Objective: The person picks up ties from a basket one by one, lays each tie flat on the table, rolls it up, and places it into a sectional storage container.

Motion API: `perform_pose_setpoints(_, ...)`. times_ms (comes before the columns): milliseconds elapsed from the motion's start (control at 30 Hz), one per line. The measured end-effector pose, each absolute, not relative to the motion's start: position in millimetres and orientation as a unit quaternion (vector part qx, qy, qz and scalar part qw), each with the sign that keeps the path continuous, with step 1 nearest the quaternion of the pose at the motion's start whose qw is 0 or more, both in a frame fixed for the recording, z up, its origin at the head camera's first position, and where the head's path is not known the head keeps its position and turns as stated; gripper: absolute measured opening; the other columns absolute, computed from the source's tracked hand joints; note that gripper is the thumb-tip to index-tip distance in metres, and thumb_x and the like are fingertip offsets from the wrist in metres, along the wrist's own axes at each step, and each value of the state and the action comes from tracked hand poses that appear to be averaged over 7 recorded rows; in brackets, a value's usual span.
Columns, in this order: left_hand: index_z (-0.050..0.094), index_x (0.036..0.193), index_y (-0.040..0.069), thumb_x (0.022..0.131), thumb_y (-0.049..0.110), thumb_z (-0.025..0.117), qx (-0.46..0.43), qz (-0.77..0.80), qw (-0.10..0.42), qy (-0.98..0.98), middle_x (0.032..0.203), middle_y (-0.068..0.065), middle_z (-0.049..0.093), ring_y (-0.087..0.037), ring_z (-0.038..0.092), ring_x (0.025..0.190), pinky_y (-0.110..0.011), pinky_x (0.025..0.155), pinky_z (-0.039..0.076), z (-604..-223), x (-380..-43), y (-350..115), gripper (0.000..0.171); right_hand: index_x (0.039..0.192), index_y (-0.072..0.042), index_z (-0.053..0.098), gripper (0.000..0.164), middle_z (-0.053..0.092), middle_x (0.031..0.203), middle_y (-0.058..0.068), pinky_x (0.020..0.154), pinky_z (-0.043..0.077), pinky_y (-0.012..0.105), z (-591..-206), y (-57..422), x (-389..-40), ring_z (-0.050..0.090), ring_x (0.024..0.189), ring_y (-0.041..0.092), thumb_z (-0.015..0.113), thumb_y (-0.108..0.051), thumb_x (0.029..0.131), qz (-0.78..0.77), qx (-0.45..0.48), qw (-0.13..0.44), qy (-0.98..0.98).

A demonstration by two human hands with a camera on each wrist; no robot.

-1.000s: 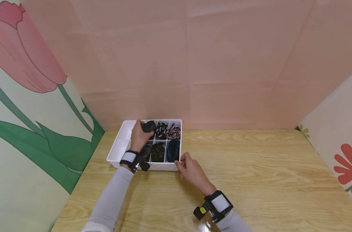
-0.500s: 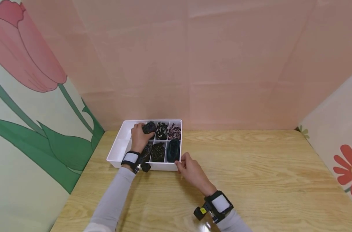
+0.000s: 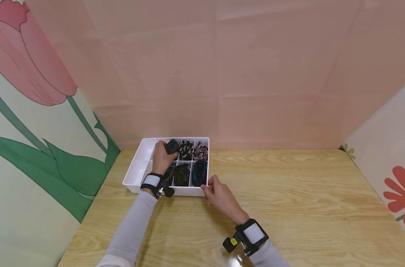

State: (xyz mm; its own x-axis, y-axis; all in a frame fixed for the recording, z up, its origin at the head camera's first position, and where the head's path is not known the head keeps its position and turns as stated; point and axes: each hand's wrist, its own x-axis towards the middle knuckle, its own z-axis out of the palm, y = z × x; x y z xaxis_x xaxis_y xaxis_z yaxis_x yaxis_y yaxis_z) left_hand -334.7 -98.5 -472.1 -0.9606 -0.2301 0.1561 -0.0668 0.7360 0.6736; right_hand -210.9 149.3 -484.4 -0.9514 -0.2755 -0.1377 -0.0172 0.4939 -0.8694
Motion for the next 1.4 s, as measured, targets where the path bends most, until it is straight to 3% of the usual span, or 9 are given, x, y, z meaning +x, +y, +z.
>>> perform_pose_setpoints(167,0.051,0.137,-0.005,0.091,0.029,0.084,0.06,-0.374,0.1,-0.92,0.13,-0.027,0.059,-0.044,0.062,0.119,-0.054,0.103,0.053,-470,-332,-104,0.066,0.111,-0.007,0.052,0.02,0.072,0.085,0.013,0.053,0.045,0.025,-485,152,-211,0.062,0.063,0.021,0.06,-0.025,0.11,-0.496,-0.081,0.139,0.853)
perform_pose_setpoints(400,0.064,0.131,-0.003,0.092,0.03,0.083,0.022,-0.391,0.093,-0.915,0.12,-0.022,0.072,-0.038,0.07,0.107,-0.05,0.092,0.058,-466,-330,-111,0.055,0.11,-0.006,0.05,0.021,0.073,0.084,0.014,0.052,0.046,0.025,-484,157,-209,0.062,0.062,0.02,0.06,-0.025,0.11,-0.499,-0.083,0.132,0.853)
perform_pose_setpoints(667,0.065,0.137,-0.008,0.097,0.03,0.075,0.017,-0.367,0.066,-0.928,0.134,-0.027,0.052,-0.04,0.061,0.119,-0.05,0.107,0.052,-466,-327,-112,0.056,0.109,-0.007,0.048,0.021,0.072,0.083,0.014,0.052,0.042,0.024,-481,158,-208,0.06,0.061,0.018,0.059,-0.026,0.111,-0.497,-0.094,0.133,0.852)
perform_pose_setpoints(833,0.067,0.132,-0.011,0.099,0.019,0.074,0.013,-0.359,0.073,-0.931,0.127,-0.031,0.057,-0.043,0.06,0.118,-0.052,0.107,0.05,-464,-327,-112,0.046,0.11,-0.007,0.048,0.022,0.071,0.082,0.014,0.052,0.042,0.025,-480,156,-208,0.059,0.061,0.019,0.059,-0.026,0.111,-0.5,-0.099,0.132,0.85)
perform_pose_setpoints(1067,0.074,0.111,-0.005,0.095,0.014,0.079,-0.008,-0.348,0.111,-0.931,0.107,-0.025,0.07,-0.038,0.068,0.1,-0.05,0.091,0.055,-463,-318,-117,0.025,0.112,-0.007,0.048,0.02,0.072,0.084,0.014,0.052,0.044,0.025,-482,153,-207,0.06,0.061,0.019,0.057,-0.026,0.111,-0.498,-0.094,0.143,0.85)
perform_pose_setpoints(1200,0.082,0.103,0.001,0.1,0.011,0.071,-0.066,-0.275,0.128,-0.951,0.1,-0.017,0.08,-0.036,0.074,0.097,-0.048,0.099,0.053,-459,-309,-118,0.015,0.112,-0.008,0.048,0.019,0.072,0.085,0.014,0.052,0.044,0.025,-484,153,-207,0.061,0.061,0.02,0.056,-0.025,0.112,-0.499,-0.093,0.147,0.849)
perform_pose_setpoints(1400,0.083,0.114,0.004,0.106,0.02,0.064,-0.102,-0.168,0.094,-0.976,0.113,-0.015,0.081,-0.033,0.073,0.118,-0.049,0.11,0.046,-452,-298,-112,0.026,0.112,-0.008,0.047,0.018,0.072,0.085,0.014,0.052,0.044,0.025,-485,154,-206,0.063,0.063,0.024,0.056,-0.024,0.112,-0.504,-0.089,0.143,0.847)
